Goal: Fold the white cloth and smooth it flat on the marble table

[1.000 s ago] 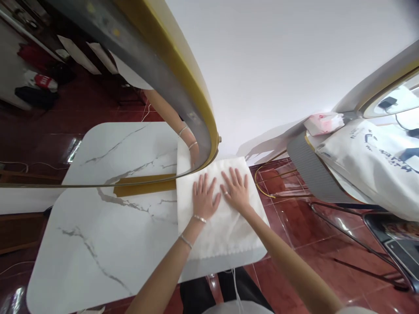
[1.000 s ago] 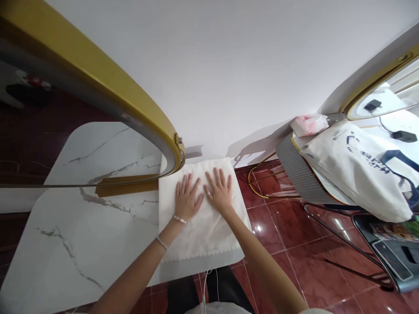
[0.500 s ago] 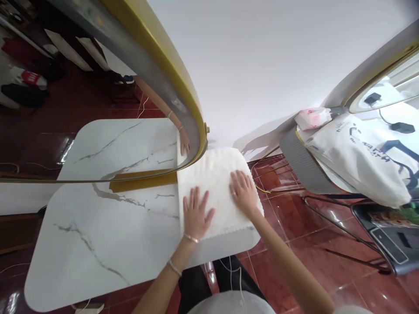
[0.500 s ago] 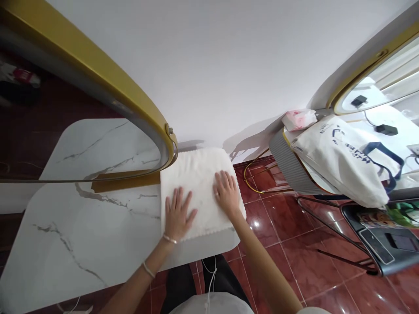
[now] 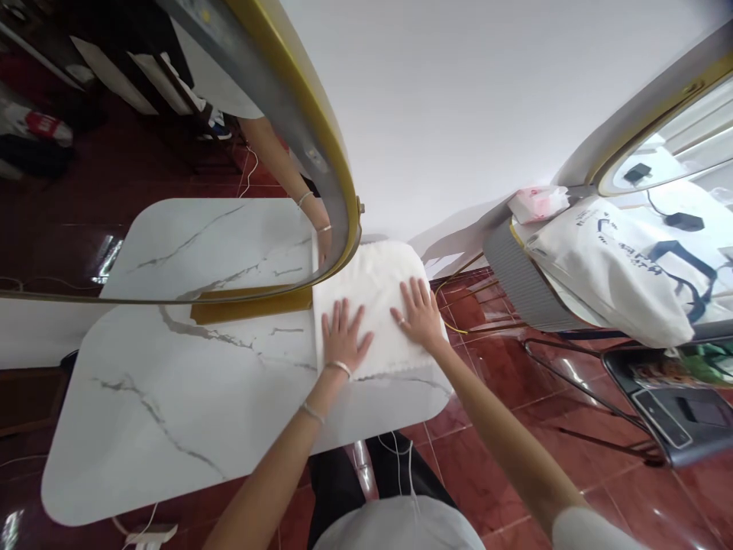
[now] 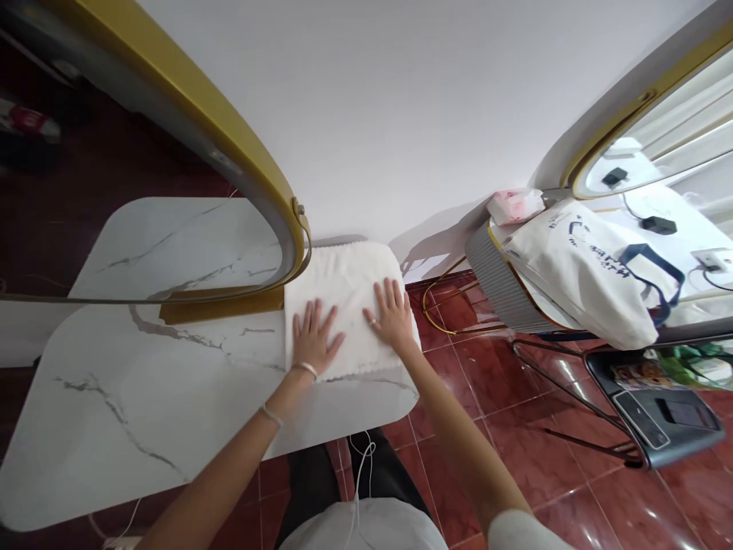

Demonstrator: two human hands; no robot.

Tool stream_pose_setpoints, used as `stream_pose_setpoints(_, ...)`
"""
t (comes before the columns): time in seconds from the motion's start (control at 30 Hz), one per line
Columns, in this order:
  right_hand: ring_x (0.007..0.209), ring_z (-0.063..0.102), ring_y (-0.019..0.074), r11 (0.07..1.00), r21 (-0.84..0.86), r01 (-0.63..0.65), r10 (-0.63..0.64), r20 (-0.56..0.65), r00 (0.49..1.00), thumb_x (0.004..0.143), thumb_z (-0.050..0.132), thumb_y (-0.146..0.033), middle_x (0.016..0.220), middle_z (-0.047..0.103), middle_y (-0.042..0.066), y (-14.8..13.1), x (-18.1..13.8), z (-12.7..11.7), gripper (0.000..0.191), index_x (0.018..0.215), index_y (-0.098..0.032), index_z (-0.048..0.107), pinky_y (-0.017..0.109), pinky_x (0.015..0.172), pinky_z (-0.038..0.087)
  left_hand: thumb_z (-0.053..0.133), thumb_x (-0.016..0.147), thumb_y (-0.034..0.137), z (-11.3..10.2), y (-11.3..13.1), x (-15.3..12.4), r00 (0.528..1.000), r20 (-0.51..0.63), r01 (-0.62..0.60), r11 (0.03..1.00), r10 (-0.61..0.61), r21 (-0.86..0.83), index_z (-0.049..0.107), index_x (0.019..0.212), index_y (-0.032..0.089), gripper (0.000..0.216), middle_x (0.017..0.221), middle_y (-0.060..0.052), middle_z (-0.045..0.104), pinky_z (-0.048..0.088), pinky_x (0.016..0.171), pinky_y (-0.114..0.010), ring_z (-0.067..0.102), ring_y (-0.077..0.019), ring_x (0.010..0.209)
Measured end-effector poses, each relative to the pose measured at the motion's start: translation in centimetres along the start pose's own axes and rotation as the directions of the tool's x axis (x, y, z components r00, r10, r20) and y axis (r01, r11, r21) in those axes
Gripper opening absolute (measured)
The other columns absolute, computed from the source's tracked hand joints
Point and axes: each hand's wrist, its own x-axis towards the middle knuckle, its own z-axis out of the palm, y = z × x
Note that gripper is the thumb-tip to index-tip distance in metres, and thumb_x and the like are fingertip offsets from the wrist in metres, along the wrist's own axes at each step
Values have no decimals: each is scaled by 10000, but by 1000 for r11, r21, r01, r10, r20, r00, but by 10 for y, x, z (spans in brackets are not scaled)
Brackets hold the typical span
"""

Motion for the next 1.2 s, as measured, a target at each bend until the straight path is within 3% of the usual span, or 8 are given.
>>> stream_pose_setpoints(0.1,1458,83,293,999,42,6,-7,20,1000,953,303,-553,1582,158,117,6,49,1,691,1510,-152,222,478,1135,217,472,908,466,-1,-11,44,1000,6,27,1000,-27,-9,363,1456,253,598,1579,-124,188,106,1148,-582,138,-317,1461)
stream_pose_setpoints(0.2,1454,77,315,999,51,-4,4,7,1000,952,303,-557,1586,152,97,7,55,2,687,1514,-173,216,484,1122,248,457,916,464,-1,-13,50,1000,-10,29,999,-29,-14,354,1460,248,595,1584,-119,170,94,1155,-571,134,-306,1463)
stream_pose_setpoints(0.3,1459,52,301,1000,25,16,-16,-17,1000,955,293,-561,1587,153,88,4,16,1,690,1522,-184,181,489,1134,227,451,917,463,-1,-4,23,999,-25,27,1000,-27,-4,350,1462,241,596,1581,-126,180,94,1158,-564,132,-305,1463)
stream_pose_setpoints(0.57,1455,48,345,999,4,47,-46,-75,996,950,359,-516,1596,27,111,-34,-133,-5,751,1535,-202,9,558,1135,174,473,908,457,-6,15,-103,999,-35,-12,999,13,35,326,1471,279,609,1573,-102,221,121,1161,-542,176,-301,1455)
stream_pose_setpoints(0.7,1450,66,364,996,21,84,-82,-79,994,938,388,-506,1594,20,119,-53,-144,-1,767,1535,-205,12,572,1119,195,488,906,421,-10,3,-132,998,-64,16,996,-11,89,337,1468,273,600,1562,-112,249,156,1155,-523,225,-301,1441)
stream_pose_setpoints(1.03,1449,53,372,988,78,134,-128,-77,989,942,404,-492,1592,13,133,-105,-122,5,765,1535,-194,23,575,1120,188,490,906,391,-24,-48,-145,992,-92,89,995,-85,38,425,1417,250,534,1534,-128,318,221,1140,-520,288,-296,1417)
stream_pose_setpoints(1.1,1450,52,368,988,85,129,-123,-74,990,942,407,-488,1593,17,129,-109,-122,5,762,1535,-194,29,570,1124,186,497,902,404,-31,-62,-134,962,-191,187,980,-198,-71,523,1332,197,478,1490,-156,377,289,1114,-503,337,-300,1387)
stream_pose_setpoints(1.2,1452,47,358,988,89,123,-118,-68,991,945,403,-485,1594,26,114,-110,-122,6,753,1535,-205,27,568,1126,184,543,865,445,-45,-91,-91,808,-283,424,843,-517,-330,627,1158,138,433,1350,-183,513,379,1046,-502,435,-324,1295)
